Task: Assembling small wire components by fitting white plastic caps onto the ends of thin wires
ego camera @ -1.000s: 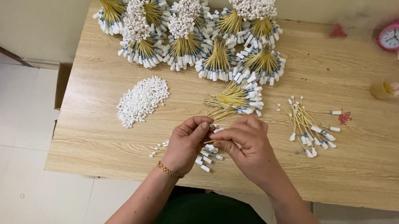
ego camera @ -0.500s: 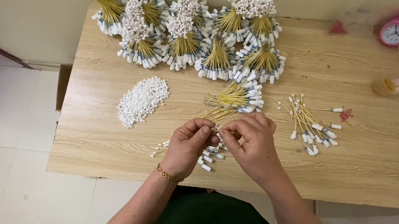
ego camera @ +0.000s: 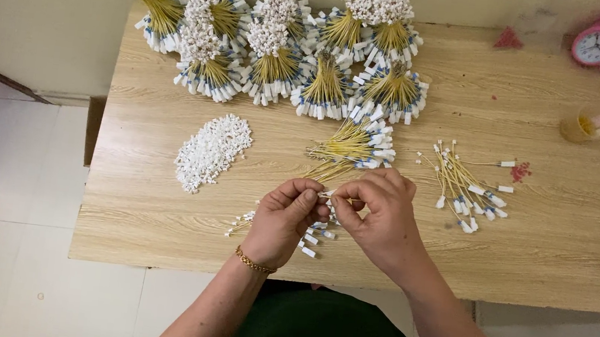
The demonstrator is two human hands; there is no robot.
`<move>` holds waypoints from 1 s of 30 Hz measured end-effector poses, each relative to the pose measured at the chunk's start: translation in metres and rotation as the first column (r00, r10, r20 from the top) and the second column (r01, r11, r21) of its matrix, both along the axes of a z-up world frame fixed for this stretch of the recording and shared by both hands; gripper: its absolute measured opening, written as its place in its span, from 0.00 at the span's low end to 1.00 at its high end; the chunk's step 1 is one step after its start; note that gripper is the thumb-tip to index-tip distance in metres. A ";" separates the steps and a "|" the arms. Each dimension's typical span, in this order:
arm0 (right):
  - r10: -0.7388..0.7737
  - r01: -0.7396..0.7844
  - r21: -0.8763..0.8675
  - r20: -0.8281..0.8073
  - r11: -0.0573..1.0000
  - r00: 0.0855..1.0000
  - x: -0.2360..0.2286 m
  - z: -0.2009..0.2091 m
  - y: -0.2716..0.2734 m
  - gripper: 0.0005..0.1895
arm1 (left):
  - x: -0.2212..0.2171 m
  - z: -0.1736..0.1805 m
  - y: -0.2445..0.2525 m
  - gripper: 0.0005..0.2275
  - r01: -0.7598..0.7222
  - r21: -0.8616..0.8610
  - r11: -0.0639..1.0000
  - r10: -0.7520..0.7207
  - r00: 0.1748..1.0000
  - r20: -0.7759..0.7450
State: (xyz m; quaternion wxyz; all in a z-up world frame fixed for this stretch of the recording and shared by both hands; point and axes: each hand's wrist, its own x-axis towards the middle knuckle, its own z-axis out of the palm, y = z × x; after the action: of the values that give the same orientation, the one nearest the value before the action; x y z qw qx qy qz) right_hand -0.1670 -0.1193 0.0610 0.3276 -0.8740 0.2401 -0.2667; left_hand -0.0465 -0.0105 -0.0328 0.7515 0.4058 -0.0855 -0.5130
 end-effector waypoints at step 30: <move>0.077 -0.067 0.091 -0.114 0.994 0.990 -0.002 -0.056 0.003 0.03 | 0.009 -0.031 0.009 0.05 -0.023 0.307 0.951 -0.117 0.896 0.428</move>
State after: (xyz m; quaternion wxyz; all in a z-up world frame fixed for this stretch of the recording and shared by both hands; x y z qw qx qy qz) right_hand -0.1685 -0.1166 0.0046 0.3602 -0.8811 0.2386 -0.1921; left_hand -0.0375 -0.0013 -0.0635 0.6282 0.6200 -0.1833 -0.4328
